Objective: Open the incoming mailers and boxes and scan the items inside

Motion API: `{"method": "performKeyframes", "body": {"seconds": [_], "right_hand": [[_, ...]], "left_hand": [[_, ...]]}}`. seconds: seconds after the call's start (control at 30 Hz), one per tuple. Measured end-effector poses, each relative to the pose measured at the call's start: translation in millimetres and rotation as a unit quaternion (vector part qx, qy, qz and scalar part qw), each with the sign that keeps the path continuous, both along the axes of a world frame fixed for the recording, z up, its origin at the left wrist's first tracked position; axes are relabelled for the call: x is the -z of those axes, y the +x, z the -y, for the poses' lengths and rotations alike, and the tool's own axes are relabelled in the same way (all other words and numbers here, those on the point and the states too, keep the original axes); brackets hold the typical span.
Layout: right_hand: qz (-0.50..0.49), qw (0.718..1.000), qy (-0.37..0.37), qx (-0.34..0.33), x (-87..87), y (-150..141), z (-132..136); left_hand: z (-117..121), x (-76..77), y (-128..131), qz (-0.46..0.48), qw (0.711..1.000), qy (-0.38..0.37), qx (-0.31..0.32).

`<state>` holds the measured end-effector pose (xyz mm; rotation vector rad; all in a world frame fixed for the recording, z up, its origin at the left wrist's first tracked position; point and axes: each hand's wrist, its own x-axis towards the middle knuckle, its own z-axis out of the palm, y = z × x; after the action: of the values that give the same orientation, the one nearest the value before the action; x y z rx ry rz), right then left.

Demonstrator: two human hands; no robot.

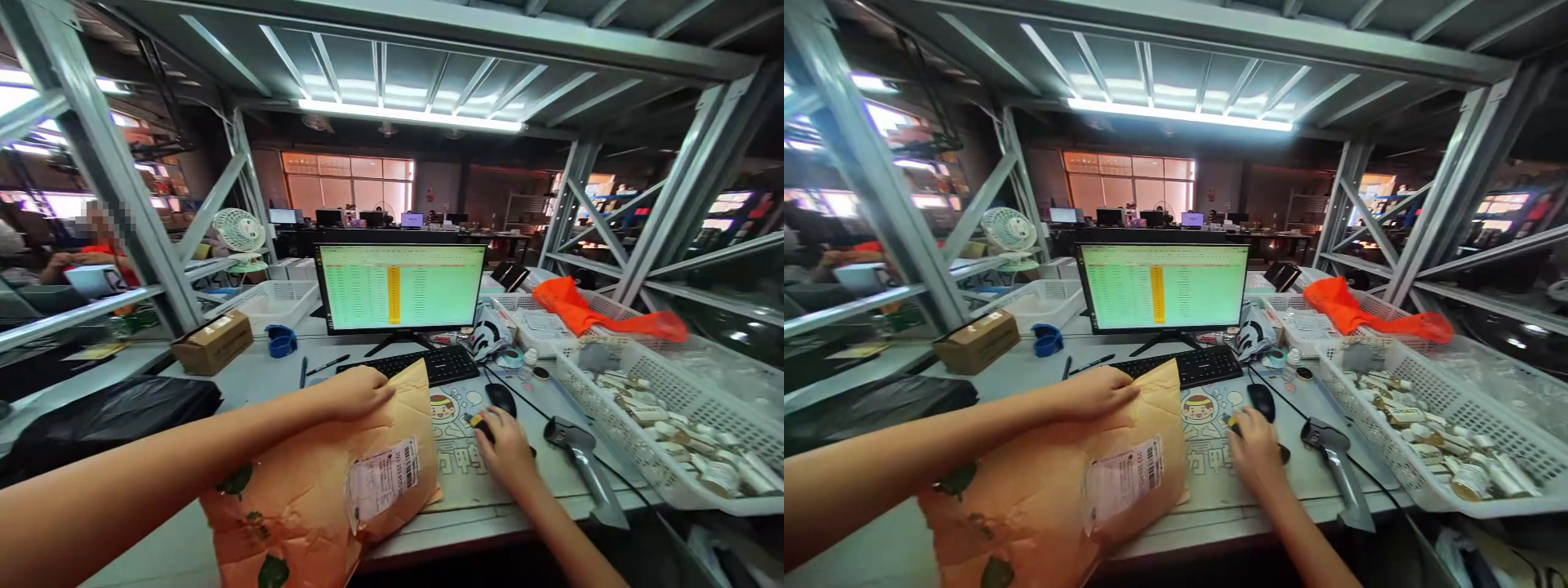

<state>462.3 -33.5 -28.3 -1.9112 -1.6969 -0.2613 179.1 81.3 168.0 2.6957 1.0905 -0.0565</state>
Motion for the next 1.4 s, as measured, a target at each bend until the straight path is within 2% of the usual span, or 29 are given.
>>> {"method": "performKeyframes", "body": {"seconds": [0.03,0.07,0.1,0.13,0.2,0.3,0.43,0.53,0.6,0.67,0.73,0.83,0.93,1.0,1.07,1.13,1.2,1.27,1.33,1.4], "right_hand": [[-0.001,0.998,0.037,-0.042,-13.6,-18,4],[-0.012,0.989,0.092,-0.116,-28.5,-35,7],[-0.021,0.973,0.133,-0.186,-43.6,-52,10],[-0.025,0.961,0.162,-0.225,-57.8,-68,12],[-0.034,0.948,0.196,-0.249,-80.2,-91,11],[-0.046,0.950,0.207,-0.228,-94.1,-105,3],[-0.002,0.940,0.256,-0.225,-90.3,-105,-3],[0.051,0.912,0.298,-0.276,-84.2,-103,13],[0.090,0.892,0.275,-0.347,-78.2,-96,31],[0.100,0.887,0.232,-0.385,-71.5,-82,45],[0.086,0.904,0.209,-0.363,-66.5,-66,51],[0.103,0.928,0.173,-0.315,-64.8,-50,44],[0.151,0.921,0.129,-0.336,-60.7,-48,43],[0.165,0.908,0.110,-0.370,-51.1,-45,54],[0.153,0.903,0.078,-0.394,-39.3,-37,70],[0.118,0.914,0.032,-0.386,-32.9,-29,83],[0.075,0.932,-0.018,-0.355,-37.7,-27,89],[0.034,0.936,-0.047,-0.348,-52.4,-36,83],[0.001,0.930,-0.031,-0.365,-68.9,-53,67],[-0.025,0.934,0.016,-0.355,-79.5,-71,44]], "left_hand": [[3,1.9,7,0.012,1.000,0.000,0.020],[7,3.9,12,0.026,0.999,0.000,0.040],[11,5.9,16,0.040,0.998,0.001,0.058],[15,7.8,19,0.052,0.996,0.002,0.074],[24,11.2,22,0.070,0.993,0.007,0.099],[35,15.0,23,0.052,0.992,0.052,0.102],[45,16.2,25,-0.004,0.988,0.118,0.098],[37,11.3,20,-0.033,0.986,0.150,0.072],[22,6.4,8,-0.026,0.984,0.176,0.014],[6,3.8,-8,-0.008,0.980,0.194,-0.045],[-2,6.0,-22,0.002,0.979,0.193,-0.074],[-3,16.3,-31,0.003,0.981,0.175,-0.087],[-7,23.5,-42,0.017,0.979,0.175,-0.108],[-15,23.5,-58,0.030,0.973,0.184,-0.134],[-23,23.1,-78,0.049,0.966,0.193,-0.167],[-26,26.4,-90,0.068,0.962,0.185,-0.187],[-24,34.0,-88,0.086,0.966,0.164,-0.179],[-18,42.4,-74,0.108,0.970,0.147,-0.161],[-10,46.6,-57,0.129,0.971,0.140,-0.143],[-2,45.5,-45,0.143,0.972,0.138,-0.125]]}}
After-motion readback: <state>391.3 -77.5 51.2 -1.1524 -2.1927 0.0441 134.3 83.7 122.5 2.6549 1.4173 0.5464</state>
